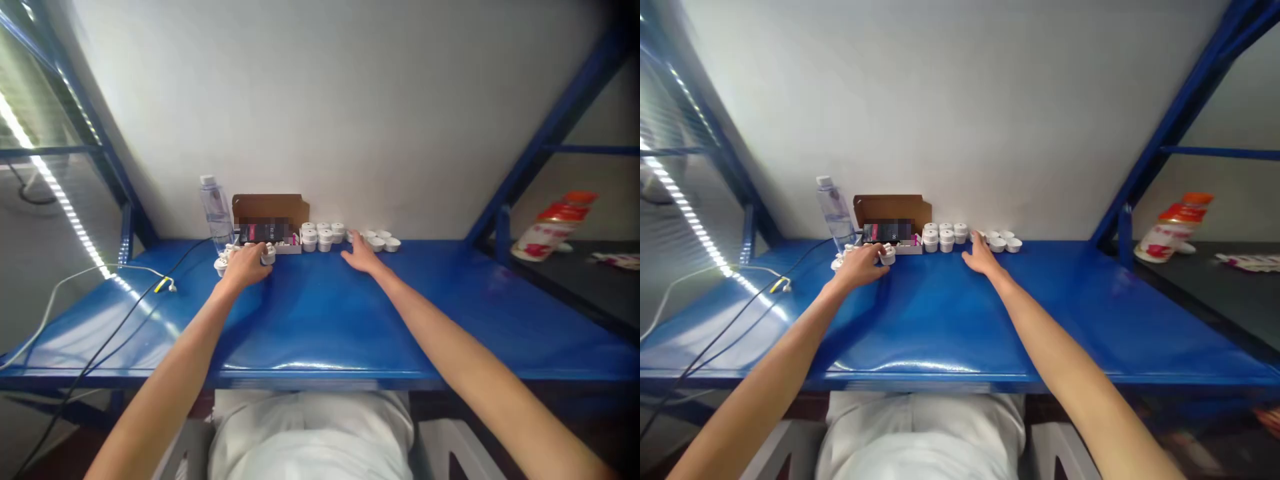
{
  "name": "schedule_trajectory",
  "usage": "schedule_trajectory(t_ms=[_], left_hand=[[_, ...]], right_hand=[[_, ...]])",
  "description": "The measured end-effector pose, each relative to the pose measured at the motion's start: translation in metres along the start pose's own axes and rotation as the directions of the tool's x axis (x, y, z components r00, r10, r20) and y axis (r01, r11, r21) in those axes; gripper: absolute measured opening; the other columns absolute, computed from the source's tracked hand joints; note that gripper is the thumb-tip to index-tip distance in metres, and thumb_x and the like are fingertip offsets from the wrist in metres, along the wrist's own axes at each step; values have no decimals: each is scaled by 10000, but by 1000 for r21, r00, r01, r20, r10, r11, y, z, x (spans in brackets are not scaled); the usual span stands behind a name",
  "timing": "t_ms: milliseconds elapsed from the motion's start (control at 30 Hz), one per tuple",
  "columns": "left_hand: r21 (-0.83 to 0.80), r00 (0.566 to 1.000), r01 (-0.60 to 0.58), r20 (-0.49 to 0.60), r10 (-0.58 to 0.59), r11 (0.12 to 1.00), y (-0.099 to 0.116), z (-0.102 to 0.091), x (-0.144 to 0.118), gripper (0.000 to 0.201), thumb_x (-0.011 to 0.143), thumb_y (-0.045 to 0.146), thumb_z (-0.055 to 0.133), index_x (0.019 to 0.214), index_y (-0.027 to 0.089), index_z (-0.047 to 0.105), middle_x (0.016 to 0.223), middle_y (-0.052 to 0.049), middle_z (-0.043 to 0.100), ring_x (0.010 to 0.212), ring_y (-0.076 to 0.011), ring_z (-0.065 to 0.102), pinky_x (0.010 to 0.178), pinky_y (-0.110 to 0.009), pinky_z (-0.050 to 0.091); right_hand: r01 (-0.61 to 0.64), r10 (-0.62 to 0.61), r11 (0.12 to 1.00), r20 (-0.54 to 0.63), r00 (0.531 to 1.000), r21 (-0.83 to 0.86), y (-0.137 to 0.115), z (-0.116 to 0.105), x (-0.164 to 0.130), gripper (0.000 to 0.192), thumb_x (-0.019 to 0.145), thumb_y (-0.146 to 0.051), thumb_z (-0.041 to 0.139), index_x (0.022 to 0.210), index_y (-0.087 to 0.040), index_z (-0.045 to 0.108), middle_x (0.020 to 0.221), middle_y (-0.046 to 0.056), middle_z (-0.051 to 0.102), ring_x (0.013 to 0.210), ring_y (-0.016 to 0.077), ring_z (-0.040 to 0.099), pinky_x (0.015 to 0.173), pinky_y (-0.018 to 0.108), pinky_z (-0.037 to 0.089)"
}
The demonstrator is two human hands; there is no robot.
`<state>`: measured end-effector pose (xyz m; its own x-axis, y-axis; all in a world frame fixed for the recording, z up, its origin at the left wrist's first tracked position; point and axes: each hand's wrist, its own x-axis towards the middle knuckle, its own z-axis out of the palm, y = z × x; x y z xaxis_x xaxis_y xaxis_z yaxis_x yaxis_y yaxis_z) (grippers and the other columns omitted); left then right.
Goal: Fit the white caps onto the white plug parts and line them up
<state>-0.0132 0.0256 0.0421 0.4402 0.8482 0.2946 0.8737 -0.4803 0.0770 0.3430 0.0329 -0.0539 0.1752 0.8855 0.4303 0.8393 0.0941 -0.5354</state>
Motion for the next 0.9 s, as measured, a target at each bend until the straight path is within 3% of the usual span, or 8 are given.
schedule_trajectory(t_ms=[133,267,367,467,533,700,800,900], left_hand=[[-18,999,-12,-49,11,1000,4,2,-2,443,798,367,625,1212,224,561,1133,-158,687,1073,-389,629,946,-530,403],[12,996,-16,-91,17,1000,8,5,-4,421,833,347,589,1231,215,554,1141,-170,681,1097,-386,608,971,-551,373],[19,992,-17,-127,20,1000,10,6,-6,377,835,339,593,1193,221,591,1124,-167,684,1101,-384,596,981,-553,362],[-18,991,-36,-130,33,999,16,4,-8,353,843,352,594,1179,245,618,1077,-144,704,1091,-377,600,977,-543,372],[-81,991,-75,-116,65,994,23,3,-9,375,839,365,611,1198,259,622,1095,-130,710,1100,-368,605,971,-519,390],[-436,964,-255,-48,261,863,42,6,-13,469,807,389,670,1256,282,588,1118,-66,707,1036,-286,651,883,-386,482],[-591,953,-260,-28,302,764,47,13,-13,573,779,410,707,1298,240,533,1095,-67,697,996,-255,660,844,-353,506],[-626,972,-188,-7,235,757,47,22,-13,597,758,447,727,1268,206,531,1087,-87,695,986,-261,660,844,-366,509]], right_hand=[[-138,137,990,-20,990,-37,-13,-8,-4,854,774,-331,647,1514,-124,274,1373,227,562,1255,394,554,1044,521,443],[-165,165,986,13,986,-25,-22,-18,-7,486,736,-324,689,1185,-160,602,1061,155,703,1005,353,660,891,471,513],[-149,145,974,34,989,170,-32,-22,-10,410,664,-340,780,1019,-194,634,916,69,705,851,262,663,795,397,532],[-160,132,870,92,987,467,-53,-24,-15,574,580,-361,855,1068,-178,615,972,52,694,846,209,653,771,354,531],[-137,45,779,163,986,612,-72,-26,-20,637,526,-328,890,1082,-169,623,1036,53,688,900,200,651,811,345,525],[-73,-148,602,201,968,795,-121,-29,-36,517,630,-385,853,1071,-186,670,1068,56,708,991,213,653,911,359,510],[58,-206,712,129,970,699,-134,-27,-45,419,713,-438,796,1048,-205,700,1077,63,718,987,226,655,902,369,516],[156,-253,854,135,958,496,-134,-22,-50,334,757,-454,759,994,-218,738,1008,48,737,915,224,660,864,368,519]])
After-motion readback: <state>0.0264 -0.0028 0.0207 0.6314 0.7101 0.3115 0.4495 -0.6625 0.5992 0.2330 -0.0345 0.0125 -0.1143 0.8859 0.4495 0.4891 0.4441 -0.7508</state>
